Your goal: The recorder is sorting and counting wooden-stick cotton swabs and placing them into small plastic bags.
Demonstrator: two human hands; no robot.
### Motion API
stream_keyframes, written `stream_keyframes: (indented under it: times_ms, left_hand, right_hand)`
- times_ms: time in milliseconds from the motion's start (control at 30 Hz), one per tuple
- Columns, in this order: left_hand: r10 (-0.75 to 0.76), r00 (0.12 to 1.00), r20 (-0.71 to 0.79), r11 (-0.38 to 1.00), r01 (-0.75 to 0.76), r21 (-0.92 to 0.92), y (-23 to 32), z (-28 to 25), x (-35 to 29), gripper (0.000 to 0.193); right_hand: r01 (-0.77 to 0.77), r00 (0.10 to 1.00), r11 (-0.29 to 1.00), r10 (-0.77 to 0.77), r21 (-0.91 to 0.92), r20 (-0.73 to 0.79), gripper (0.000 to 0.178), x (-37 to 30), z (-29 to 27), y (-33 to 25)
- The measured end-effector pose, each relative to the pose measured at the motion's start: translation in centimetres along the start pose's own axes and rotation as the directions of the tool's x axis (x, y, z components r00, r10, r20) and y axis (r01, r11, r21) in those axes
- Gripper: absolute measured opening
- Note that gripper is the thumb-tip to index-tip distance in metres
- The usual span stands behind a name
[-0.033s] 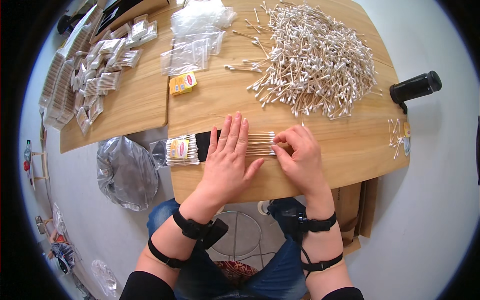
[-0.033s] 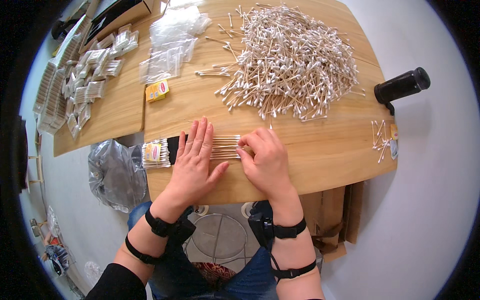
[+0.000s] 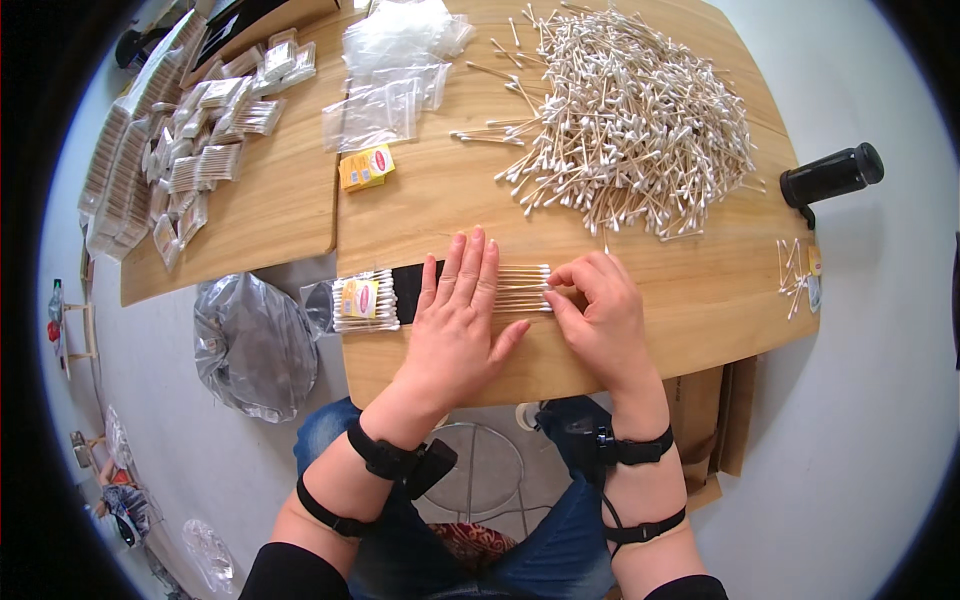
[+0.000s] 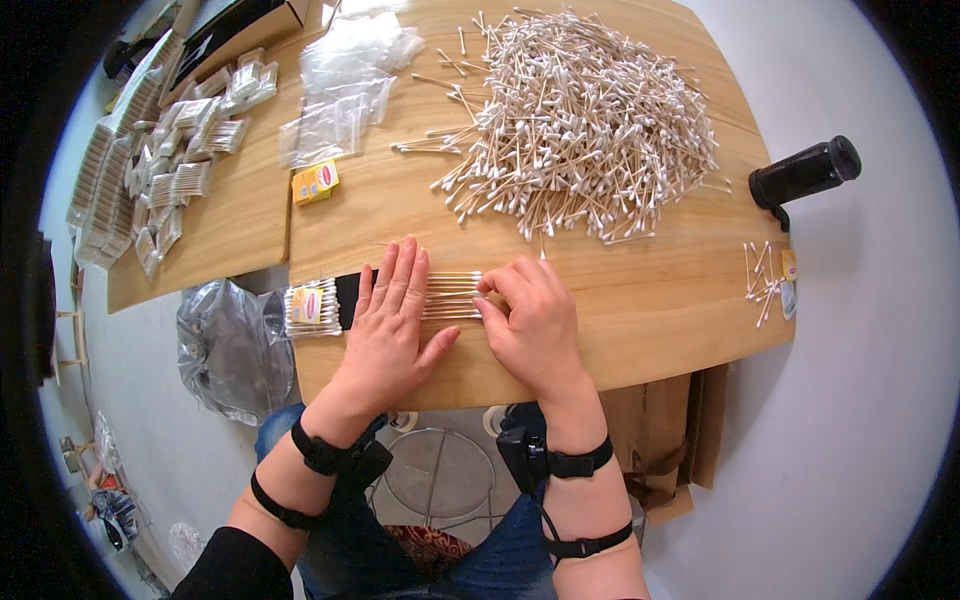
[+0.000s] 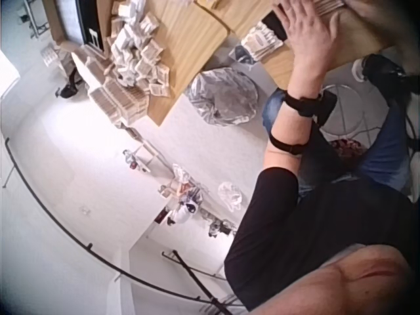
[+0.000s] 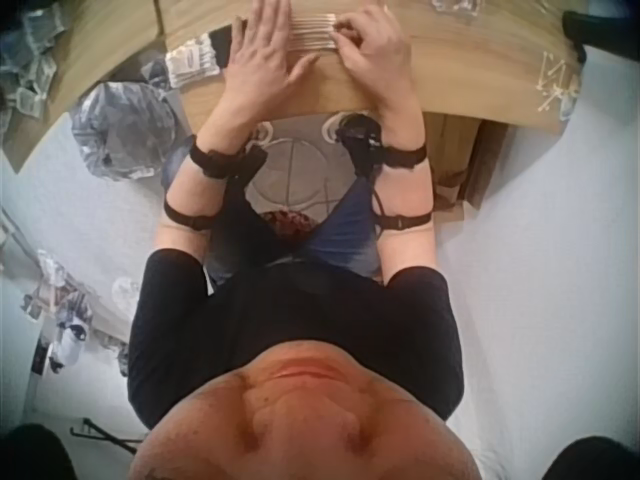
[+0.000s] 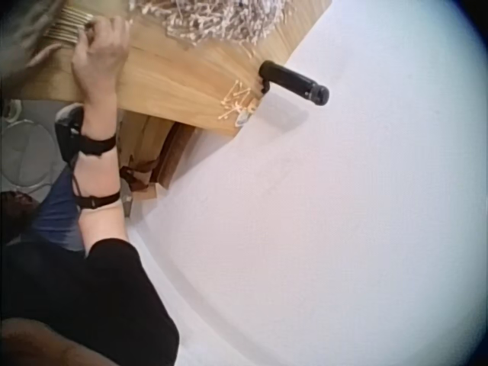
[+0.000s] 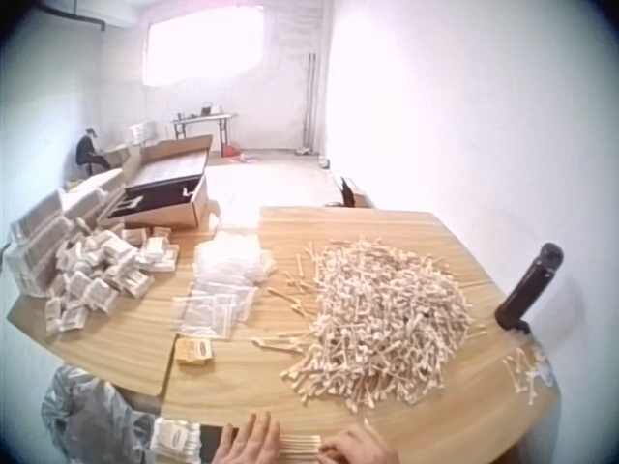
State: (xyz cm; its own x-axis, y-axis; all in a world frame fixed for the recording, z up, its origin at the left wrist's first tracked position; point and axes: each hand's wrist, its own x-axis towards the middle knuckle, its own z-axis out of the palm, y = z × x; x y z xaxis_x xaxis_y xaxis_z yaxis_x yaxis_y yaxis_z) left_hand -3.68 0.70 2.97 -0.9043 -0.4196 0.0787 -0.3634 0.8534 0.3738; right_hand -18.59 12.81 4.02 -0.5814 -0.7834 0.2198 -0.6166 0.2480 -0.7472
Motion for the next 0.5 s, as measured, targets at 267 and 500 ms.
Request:
stream_keyframes:
  times_ms: [267,500]
  left_hand:
    - [0.026,0.998,0.061,0.996,-0.031,0.088,-0.1,0.58,-0.18,0.085]
    - [0.02,0.998,0.059,0.997,-0.024,0.078,-0.17,0.54,-0.33,0.084]
  right_hand:
    - [0.054,0.998,0.991,-0.051,-0.126,0.028,0.011,0.44,0.2,-0.08]
    - [0.022,1.0,0.999,-0.021,-0.036,0.017,0.01,0.25,0.06,-0.3]
